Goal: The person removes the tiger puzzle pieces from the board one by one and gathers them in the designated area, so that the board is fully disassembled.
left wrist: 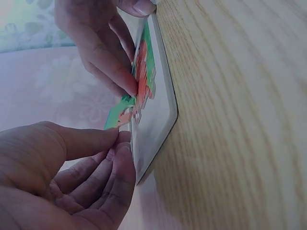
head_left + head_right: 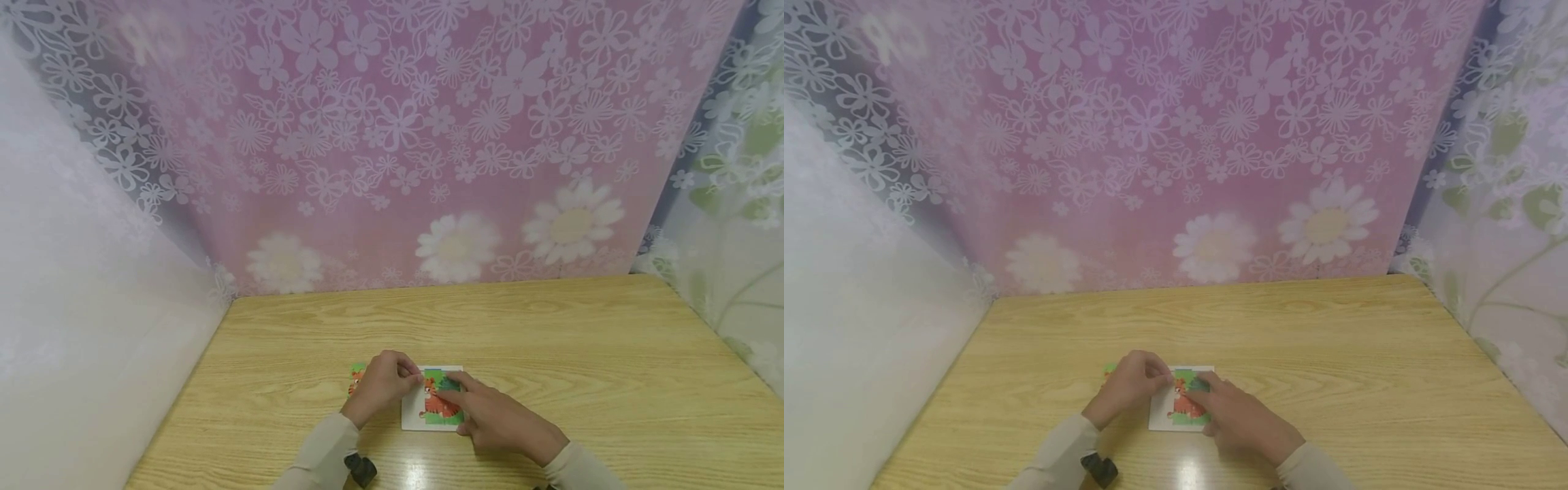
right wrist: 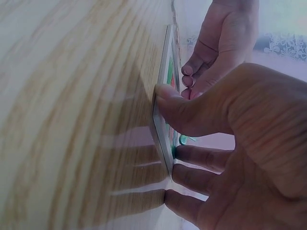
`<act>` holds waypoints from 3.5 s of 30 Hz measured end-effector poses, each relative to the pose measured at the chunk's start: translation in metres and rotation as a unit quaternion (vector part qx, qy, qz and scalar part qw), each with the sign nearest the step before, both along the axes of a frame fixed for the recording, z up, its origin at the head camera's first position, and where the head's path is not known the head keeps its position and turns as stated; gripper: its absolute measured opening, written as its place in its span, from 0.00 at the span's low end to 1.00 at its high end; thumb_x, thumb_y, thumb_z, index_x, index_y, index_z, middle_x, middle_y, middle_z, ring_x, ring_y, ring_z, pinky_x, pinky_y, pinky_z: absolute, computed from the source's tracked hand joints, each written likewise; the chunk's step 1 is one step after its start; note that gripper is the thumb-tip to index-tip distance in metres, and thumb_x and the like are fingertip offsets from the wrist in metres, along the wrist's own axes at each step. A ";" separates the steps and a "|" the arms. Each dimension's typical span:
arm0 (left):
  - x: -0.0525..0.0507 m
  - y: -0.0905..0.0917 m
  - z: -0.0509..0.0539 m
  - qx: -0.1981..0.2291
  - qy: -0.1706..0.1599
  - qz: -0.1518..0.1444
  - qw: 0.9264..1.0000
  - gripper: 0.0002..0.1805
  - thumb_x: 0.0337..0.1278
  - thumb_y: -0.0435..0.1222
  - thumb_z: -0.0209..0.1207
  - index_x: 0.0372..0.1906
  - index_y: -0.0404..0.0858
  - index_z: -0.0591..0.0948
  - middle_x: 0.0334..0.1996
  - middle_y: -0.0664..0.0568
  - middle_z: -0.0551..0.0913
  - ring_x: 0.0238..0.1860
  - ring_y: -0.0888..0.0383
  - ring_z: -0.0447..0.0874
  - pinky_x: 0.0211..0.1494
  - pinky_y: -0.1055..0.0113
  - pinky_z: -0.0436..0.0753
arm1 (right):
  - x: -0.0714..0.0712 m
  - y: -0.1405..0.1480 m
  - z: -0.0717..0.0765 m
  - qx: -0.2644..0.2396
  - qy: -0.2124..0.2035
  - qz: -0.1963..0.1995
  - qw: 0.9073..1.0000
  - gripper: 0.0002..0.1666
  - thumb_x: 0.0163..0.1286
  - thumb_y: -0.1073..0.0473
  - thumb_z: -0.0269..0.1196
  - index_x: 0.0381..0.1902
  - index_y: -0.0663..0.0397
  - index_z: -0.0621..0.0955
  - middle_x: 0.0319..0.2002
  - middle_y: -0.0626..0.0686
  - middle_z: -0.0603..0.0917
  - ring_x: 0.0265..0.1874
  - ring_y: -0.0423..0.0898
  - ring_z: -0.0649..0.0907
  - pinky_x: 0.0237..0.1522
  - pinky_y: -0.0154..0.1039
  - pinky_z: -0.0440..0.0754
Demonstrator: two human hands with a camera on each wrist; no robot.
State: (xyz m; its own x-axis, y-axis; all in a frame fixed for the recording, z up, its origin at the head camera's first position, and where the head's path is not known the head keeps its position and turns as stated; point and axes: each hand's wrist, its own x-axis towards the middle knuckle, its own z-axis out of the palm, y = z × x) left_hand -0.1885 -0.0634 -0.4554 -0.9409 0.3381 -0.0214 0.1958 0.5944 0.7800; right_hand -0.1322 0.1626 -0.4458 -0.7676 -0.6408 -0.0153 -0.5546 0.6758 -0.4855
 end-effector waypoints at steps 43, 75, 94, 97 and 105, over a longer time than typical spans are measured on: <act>-0.002 -0.075 0.006 -0.008 -0.015 0.088 0.996 0.06 0.62 0.36 0.68 0.36 0.36 0.86 0.29 0.51 0.85 0.26 0.57 0.82 0.27 0.63 0.80 | 0.002 0.000 0.000 -0.006 0.004 -0.001 1.000 0.37 0.61 0.69 0.72 0.68 0.61 0.75 0.70 0.68 0.65 0.60 0.66 0.78 0.39 0.36 0.78; 0.000 -0.077 0.009 -0.014 -0.033 0.092 0.995 0.04 0.63 0.33 0.67 0.35 0.35 0.87 0.26 0.51 0.87 0.24 0.57 0.85 0.27 0.64 0.82 | 0.004 -0.001 0.001 -0.005 0.006 -0.007 1.000 0.37 0.61 0.68 0.72 0.69 0.60 0.75 0.71 0.68 0.66 0.62 0.63 0.77 0.45 0.51 0.81; 0.000 -0.074 0.012 -0.031 -0.017 0.095 0.995 0.04 0.62 0.33 0.68 0.36 0.35 0.89 0.28 0.50 0.87 0.24 0.57 0.84 0.28 0.64 0.81 | 0.002 0.000 -0.001 0.001 0.010 -0.004 1.000 0.37 0.61 0.68 0.73 0.69 0.61 0.75 0.70 0.68 0.66 0.65 0.67 0.73 0.48 0.53 0.82; 0.001 -0.074 0.012 -0.037 -0.010 0.093 0.995 0.04 0.62 0.33 0.68 0.35 0.35 0.89 0.28 0.51 0.86 0.25 0.58 0.84 0.29 0.65 0.81 | 0.002 0.000 -0.002 0.001 0.007 -0.005 1.000 0.37 0.62 0.67 0.72 0.69 0.60 0.75 0.71 0.68 0.66 0.66 0.68 0.72 0.50 0.58 0.81; 0.001 -0.073 0.014 -0.050 0.015 0.087 0.995 0.04 0.62 0.33 0.68 0.36 0.35 0.89 0.29 0.52 0.86 0.27 0.60 0.81 0.30 0.64 0.81 | 0.002 0.001 -0.001 0.002 0.012 -0.004 1.000 0.37 0.62 0.67 0.72 0.69 0.60 0.75 0.71 0.68 0.66 0.65 0.67 0.74 0.47 0.51 0.82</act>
State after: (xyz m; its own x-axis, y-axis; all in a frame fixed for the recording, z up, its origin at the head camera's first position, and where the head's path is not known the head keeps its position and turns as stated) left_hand -0.1870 -0.1361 -0.4416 -0.9857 0.1676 -0.0175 0.1057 0.6957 0.7105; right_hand -0.1299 0.1632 -0.4473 -0.7728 -0.6347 0.0006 -0.5607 0.6823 -0.4691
